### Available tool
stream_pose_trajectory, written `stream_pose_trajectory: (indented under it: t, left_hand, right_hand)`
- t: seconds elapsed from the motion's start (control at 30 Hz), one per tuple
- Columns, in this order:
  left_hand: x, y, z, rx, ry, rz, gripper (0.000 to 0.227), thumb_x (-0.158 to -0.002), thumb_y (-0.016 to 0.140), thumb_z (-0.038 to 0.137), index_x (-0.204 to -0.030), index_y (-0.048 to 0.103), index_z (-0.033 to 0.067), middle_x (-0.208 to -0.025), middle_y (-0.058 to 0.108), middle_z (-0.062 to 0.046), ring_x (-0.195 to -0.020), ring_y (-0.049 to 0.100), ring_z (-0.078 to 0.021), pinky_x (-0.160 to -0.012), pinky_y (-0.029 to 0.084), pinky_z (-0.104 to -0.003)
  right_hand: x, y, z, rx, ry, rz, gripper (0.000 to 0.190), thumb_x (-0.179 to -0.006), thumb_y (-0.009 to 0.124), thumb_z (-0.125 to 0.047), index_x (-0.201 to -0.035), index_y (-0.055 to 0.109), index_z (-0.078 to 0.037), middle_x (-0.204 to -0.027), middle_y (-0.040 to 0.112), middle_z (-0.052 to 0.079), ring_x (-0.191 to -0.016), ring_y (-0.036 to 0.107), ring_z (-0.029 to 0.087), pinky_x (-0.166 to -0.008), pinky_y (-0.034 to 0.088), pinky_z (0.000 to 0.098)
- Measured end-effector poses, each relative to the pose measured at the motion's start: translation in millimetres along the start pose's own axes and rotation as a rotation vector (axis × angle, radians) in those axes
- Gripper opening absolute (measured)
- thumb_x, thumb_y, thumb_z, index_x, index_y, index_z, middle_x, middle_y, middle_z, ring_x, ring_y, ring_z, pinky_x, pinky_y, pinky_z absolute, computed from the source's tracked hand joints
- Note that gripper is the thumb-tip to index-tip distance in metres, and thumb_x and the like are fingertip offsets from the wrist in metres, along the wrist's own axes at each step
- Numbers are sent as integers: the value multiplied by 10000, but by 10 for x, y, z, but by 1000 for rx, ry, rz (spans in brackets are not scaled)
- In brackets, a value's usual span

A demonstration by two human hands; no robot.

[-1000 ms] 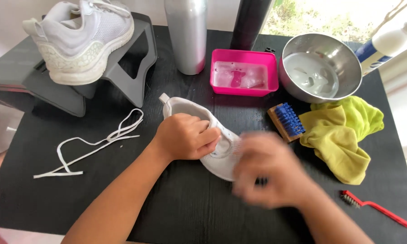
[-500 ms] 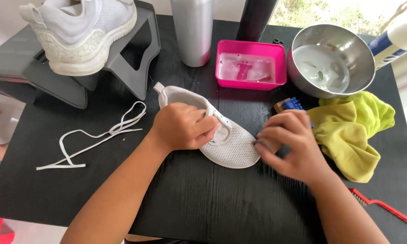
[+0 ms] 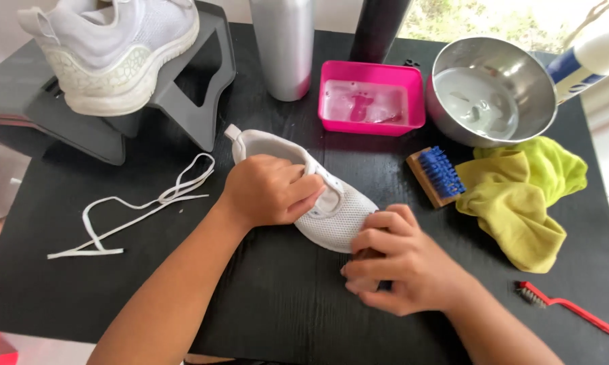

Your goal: Scrubbing the mesh upper of a white sneaker with a brush and soapy water, then wiping it clean with a cloth.

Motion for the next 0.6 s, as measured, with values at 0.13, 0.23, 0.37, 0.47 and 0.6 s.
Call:
stream_pose_trajectory:
  t: [0.13, 0.23, 0.37, 0.47, 0.6]
  left_hand:
    - [20, 17, 13, 2, 7, 0, 165, -948, 605, 285, -799, 580, 217, -565, 399, 40, -465, 522, -146, -489, 510, -268]
    - [2, 24, 6, 16, 3, -1, 163, -938, 618, 281, -793, 581, 217, -554, 410, 39, -459, 527, -144, -491, 514, -265]
    - [-15, -14, 17, 3, 14, 15, 172, -938, 624, 290, -790, 581, 213, -557, 422, 33, -461, 533, -144, -486, 516, -271]
    - [27, -2, 41, -19, 29, 39, 163, -938, 588, 286, -794, 564, 214, -583, 409, 33, -480, 530, -154, -496, 510, -284]
    - [56, 29, 17, -4, 40, 45, 130, -931, 592, 290, -825, 580, 215, -592, 428, 37, -489, 543, -154, -503, 515, -294]
  right_hand:
    - [75, -215, 285, 156, 40, 35, 78, -837, 715, -299, -783, 731, -245, -860, 626, -20, -839, 587, 248, -764, 473, 444]
    - [-11, -193, 165, 199, 100, 77, 76, -843, 717, -307, -806, 731, -242, -886, 623, -22, -880, 587, 251, -769, 456, 435]
    - [-57, 250, -204, 60, 7, 37, 180, -850, 743, -420, -870, 755, -241, -956, 649, -8, -930, 604, 271, -797, 457, 445]
    - [-115, 174, 233, 53, 30, -3, 186, -832, 726, -411, -719, 704, -265, -878, 627, -12, -881, 603, 289, -718, 399, 434]
    - [-62, -182, 599, 408, 202, 133, 148, -830, 810, -297, -934, 757, -205, -1005, 595, 49, -1019, 549, 325, -855, 402, 447]
Point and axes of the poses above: each hand's wrist, its own x-axis away from the middle knuckle, its own y-axis out of the palm, z = x × y, the point moved 9 cm from there along -x, towards the middle knuckle
